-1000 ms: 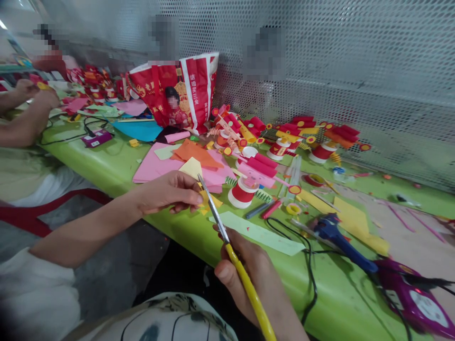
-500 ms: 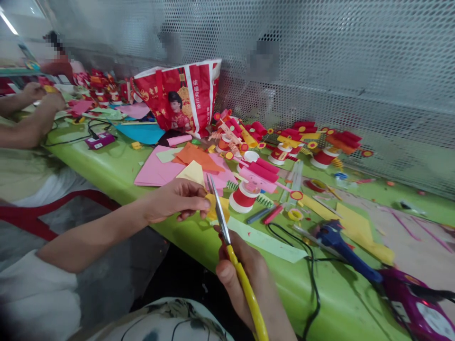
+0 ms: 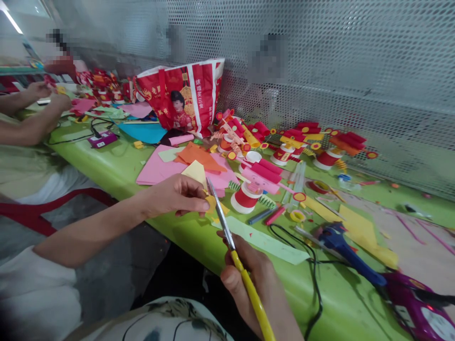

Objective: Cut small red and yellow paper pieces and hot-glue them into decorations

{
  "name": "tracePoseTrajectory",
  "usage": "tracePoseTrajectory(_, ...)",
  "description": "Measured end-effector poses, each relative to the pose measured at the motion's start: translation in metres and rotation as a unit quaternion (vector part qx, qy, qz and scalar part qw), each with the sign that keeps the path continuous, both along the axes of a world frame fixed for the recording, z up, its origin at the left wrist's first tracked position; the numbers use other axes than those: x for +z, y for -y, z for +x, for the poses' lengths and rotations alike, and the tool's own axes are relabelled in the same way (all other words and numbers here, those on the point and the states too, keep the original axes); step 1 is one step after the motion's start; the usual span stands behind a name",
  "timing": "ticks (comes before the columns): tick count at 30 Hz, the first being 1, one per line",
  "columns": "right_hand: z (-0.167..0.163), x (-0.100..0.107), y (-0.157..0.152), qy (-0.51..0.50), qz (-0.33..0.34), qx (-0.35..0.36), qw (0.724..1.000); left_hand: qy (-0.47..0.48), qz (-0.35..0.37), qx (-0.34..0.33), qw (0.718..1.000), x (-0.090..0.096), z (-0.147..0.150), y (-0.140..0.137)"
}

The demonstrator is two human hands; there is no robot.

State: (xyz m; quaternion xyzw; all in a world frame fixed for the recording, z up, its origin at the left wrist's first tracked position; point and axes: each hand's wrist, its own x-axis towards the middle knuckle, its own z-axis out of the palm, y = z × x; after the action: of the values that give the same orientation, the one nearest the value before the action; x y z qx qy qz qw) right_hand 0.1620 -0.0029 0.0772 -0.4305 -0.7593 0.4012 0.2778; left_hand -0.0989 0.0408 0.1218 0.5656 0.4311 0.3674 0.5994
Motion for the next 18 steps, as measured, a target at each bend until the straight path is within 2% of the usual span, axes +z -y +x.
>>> tracePoseTrajectory(5, -0.0011, -0.0006, 0.0010, -0.004, -0.004, -0.002, 1.000, 0.002, 0.016, 0.022, 1.000, 0.0007, -0.0022, 0.0009)
tracePoseTrajectory(10, -0.0030, 0.0001, 0.0013, -0.017, -0.029, 0.009, 0.999, 0.001, 0.013, 0.019, 1.000, 0.0007, -0.0050, 0.0006)
tracePoseTrajectory(18, -0.0032, -0.0016, 0.0030, -0.014, -0.035, 0.001, 0.999, -0.010, 0.020, 0.021, 1.000, -0.0006, -0.0080, -0.0002)
